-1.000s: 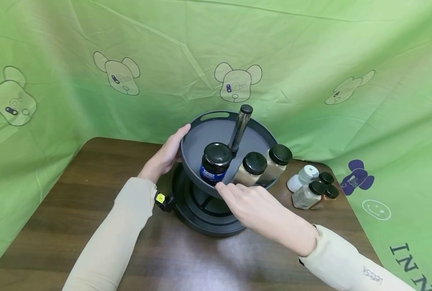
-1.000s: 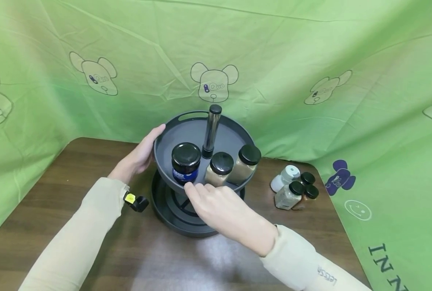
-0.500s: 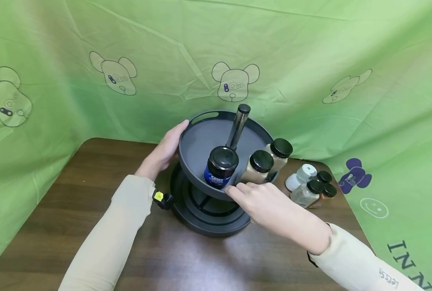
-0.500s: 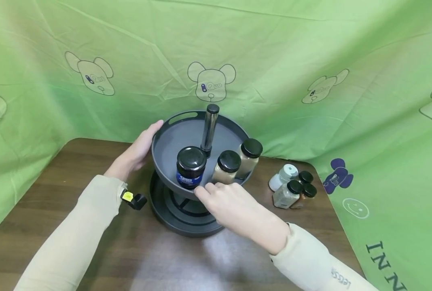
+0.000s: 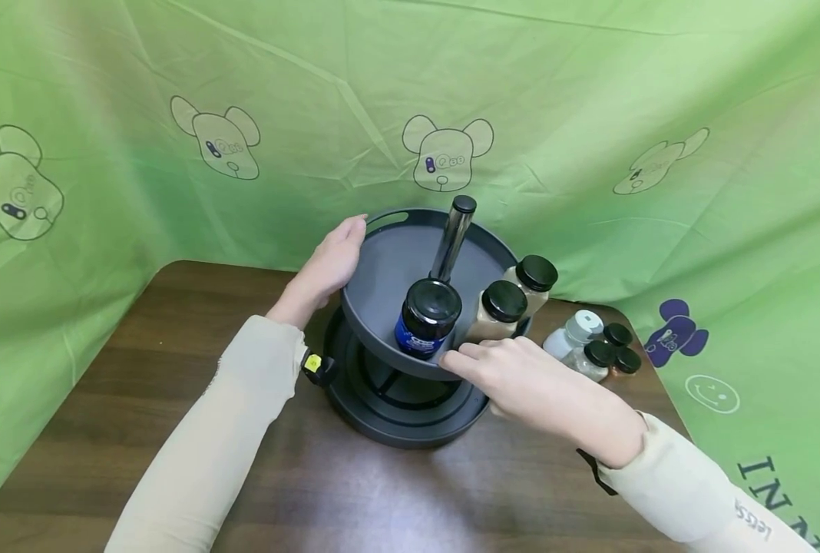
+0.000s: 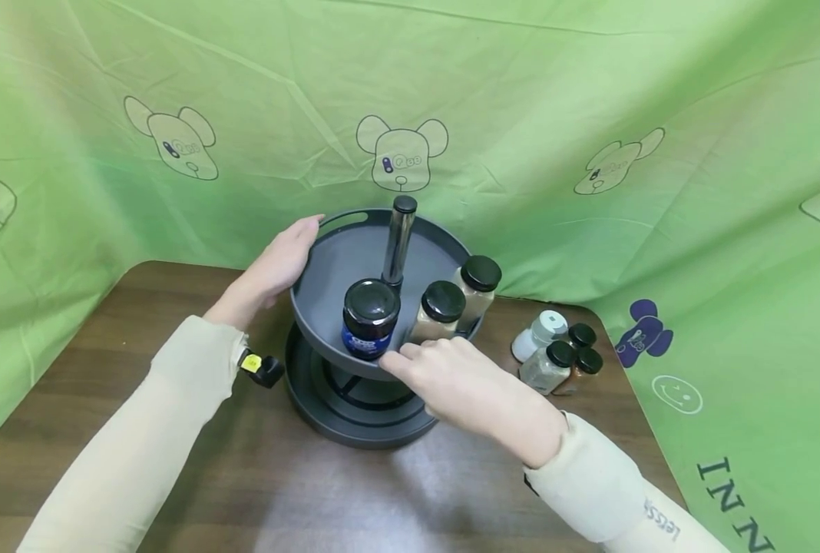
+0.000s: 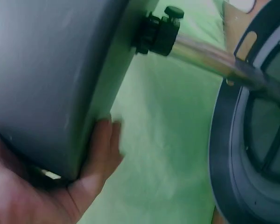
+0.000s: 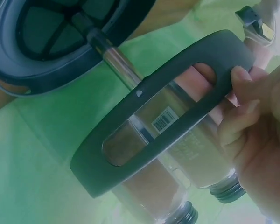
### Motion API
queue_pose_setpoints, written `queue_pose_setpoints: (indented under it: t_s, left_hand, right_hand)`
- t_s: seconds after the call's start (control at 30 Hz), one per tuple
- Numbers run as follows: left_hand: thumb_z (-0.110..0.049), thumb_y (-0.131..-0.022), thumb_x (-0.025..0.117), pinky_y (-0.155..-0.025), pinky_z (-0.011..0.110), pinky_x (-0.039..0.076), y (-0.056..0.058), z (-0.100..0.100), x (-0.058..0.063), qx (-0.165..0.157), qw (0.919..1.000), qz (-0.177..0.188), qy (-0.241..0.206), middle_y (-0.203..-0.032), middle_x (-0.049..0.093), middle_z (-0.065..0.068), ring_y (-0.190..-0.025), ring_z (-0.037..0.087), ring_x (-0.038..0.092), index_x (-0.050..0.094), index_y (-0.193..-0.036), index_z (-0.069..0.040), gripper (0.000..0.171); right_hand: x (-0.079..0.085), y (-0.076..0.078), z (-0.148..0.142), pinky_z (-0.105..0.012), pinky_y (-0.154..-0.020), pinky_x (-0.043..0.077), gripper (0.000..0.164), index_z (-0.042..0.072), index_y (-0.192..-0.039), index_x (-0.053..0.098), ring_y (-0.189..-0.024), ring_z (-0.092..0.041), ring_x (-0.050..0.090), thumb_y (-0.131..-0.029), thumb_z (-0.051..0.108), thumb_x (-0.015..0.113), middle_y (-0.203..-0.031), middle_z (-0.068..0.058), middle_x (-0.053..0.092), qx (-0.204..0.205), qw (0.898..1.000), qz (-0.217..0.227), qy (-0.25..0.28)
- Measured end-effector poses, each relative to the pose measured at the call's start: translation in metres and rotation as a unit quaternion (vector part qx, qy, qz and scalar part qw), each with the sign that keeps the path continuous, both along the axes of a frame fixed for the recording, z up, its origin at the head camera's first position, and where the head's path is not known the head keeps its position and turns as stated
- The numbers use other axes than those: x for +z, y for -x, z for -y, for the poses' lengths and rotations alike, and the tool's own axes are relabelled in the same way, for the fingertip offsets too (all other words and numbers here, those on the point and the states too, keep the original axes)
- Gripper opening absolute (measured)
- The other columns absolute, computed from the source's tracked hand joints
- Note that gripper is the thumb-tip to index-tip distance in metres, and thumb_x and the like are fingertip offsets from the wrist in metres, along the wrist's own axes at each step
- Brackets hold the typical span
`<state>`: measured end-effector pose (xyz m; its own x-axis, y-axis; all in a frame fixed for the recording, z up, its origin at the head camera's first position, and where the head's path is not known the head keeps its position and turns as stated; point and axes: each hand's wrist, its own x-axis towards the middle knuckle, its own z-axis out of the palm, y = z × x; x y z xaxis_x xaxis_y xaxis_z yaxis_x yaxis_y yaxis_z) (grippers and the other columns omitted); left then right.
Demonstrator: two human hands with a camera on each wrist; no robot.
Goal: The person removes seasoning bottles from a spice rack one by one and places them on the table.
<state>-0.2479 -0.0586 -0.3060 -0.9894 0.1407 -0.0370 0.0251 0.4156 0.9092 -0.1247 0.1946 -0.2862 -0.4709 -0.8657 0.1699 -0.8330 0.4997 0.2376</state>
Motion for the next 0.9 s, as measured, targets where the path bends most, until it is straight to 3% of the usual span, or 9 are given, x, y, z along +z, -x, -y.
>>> queue_pose_setpoints:
  t_s: [0.27,0.4,0.53,0.63,0.7,0.9]
  left_hand:
    - [-0.033,-0.102,0.021,-0.108,0.043,0.029,0.002,0.001,0.003,0.007,0.9986,-0.010,0.052,-0.150,0.030,0.001,-0.137,0.023,0.028,0.032,-0.142,-0.024,0.043]
    - [-0.031,-0.102,0.020,-0.108,0.043,0.029,0.002,0.003,0.004,0.015,0.9974,-0.011,0.070,-0.149,0.032,0.002,-0.137,0.023,0.028,0.035,-0.141,-0.023,0.043]
    - [-0.031,-0.102,0.020,-0.109,0.042,0.028,0.002,0.003,0.004,0.022,0.9963,-0.014,0.082,-0.148,0.033,0.002,-0.137,0.023,0.029,0.037,-0.140,-0.022,0.043]
    - [-0.032,-0.102,0.020,-0.109,0.042,0.029,0.002,0.003,0.004,0.028,0.9954,-0.016,0.090,-0.148,0.033,0.001,-0.137,0.023,0.029,0.037,-0.140,-0.023,0.043]
    - [-0.032,-0.102,0.020,-0.108,0.043,0.029,0.002,0.003,0.004,0.028,0.9951,-0.015,0.094,-0.148,0.034,0.001,-0.137,0.024,0.029,0.037,-0.140,-0.023,0.043]
    - [-0.032,-0.102,0.019,-0.108,0.043,0.029,0.004,0.003,0.003,0.024,0.9945,-0.016,0.101,-0.148,0.034,0.002,-0.137,0.024,0.029,0.037,-0.139,-0.022,0.043]
  right_hand:
    - [0.001,-0.001,0.003,-0.026,-0.047,0.040,0.055,0.016,-0.106,0.054,-0.064,-0.014,0.053,-0.059,-0.011,0.064,-0.075,0.004,0.056,0.001,1.000,-0.008,-0.006]
    - [0.005,-0.002,0.007,-0.026,-0.048,0.041,0.055,0.014,-0.111,0.055,-0.066,-0.014,0.054,-0.061,-0.008,0.066,-0.078,0.003,0.058,-0.008,1.000,0.012,-0.022]
    - [0.015,-0.004,0.014,-0.028,-0.056,0.047,0.030,0.014,-0.109,0.058,-0.071,-0.012,0.056,-0.080,0.007,0.065,-0.080,0.004,0.059,-0.018,0.999,0.045,-0.021]
    - [0.028,-0.006,0.019,-0.028,-0.064,0.050,0.020,0.015,-0.108,0.060,-0.075,-0.008,0.058,-0.089,0.019,0.060,-0.082,0.006,0.061,-0.008,0.997,0.074,0.003]
    - [0.038,-0.007,0.021,-0.026,-0.067,0.050,0.021,0.015,-0.110,0.061,-0.076,-0.005,0.059,-0.089,0.019,0.059,-0.086,0.008,0.063,0.006,0.996,0.090,0.029]
    - [0.071,-0.003,0.018,-0.017,-0.068,0.049,0.020,0.015,-0.108,0.065,-0.077,0.002,0.058,-0.088,0.015,0.059,-0.093,0.010,0.067,0.062,0.987,0.072,0.132]
